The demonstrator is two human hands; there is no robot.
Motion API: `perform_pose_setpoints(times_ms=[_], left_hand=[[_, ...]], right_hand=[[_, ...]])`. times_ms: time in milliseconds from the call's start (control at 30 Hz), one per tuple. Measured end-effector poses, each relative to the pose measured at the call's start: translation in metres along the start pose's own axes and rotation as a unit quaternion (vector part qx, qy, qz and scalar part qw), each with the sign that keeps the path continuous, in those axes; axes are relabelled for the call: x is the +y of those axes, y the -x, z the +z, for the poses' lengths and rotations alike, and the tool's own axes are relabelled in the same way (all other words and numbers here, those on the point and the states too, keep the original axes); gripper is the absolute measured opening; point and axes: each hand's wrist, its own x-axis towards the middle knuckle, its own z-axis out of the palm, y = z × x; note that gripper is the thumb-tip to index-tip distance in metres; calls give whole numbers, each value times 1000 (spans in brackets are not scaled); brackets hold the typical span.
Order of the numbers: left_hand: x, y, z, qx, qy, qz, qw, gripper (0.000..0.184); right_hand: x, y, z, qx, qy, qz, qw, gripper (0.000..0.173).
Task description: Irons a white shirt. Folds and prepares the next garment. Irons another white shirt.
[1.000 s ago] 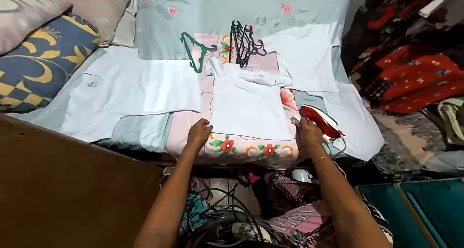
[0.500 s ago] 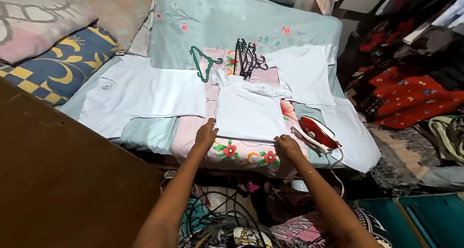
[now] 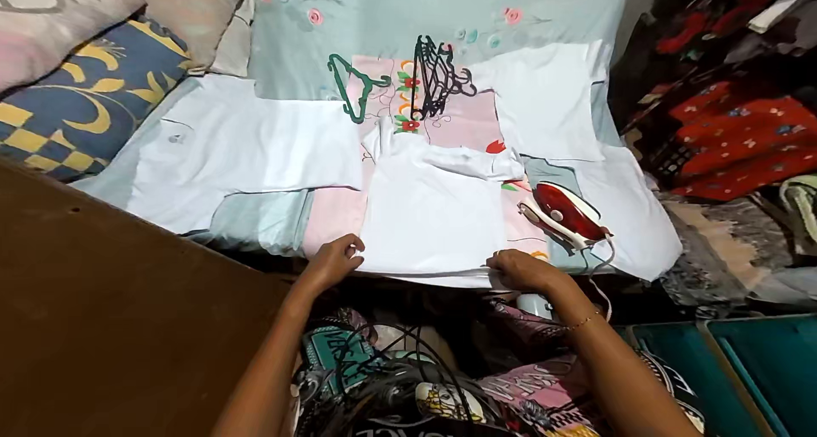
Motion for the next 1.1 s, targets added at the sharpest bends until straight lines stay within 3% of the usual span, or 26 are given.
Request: perform_pose_setpoints(times_ms=[133,233,367,600,733,867,1000,1100], left_hand=[[-13,3,15,-32,-40,-30,998,32],[-1,2,13,-43,-109,-61,991,34],[30,-12,-7,9,-169,-44,985,36],[75,-132,-28,155,-138,172,963,24],[114,-225,-36,120,-168,225,952,26],[134,-297,-36,31,-256,210,943,33],[130,-326,-41,-81,-334,197,918,39],[123,-341,-45,-99,-315,226,917,37]], right_hand=[[-1,-14,13,-91,-24,-13,996,30],[7,-16,11,-89,-61,-5,994,39],[28,-17,-21,31,-91,51,994,37],[67,-79,-100,294,-132,96,942,29],[69,-143,-135,363,-121,53,922,25],[83,-199,-152,318,-83,16,944,37],[107,-209,-162,306,-105,-68,944,17],[117,-206,-175,288,-194,-123,930,10]])
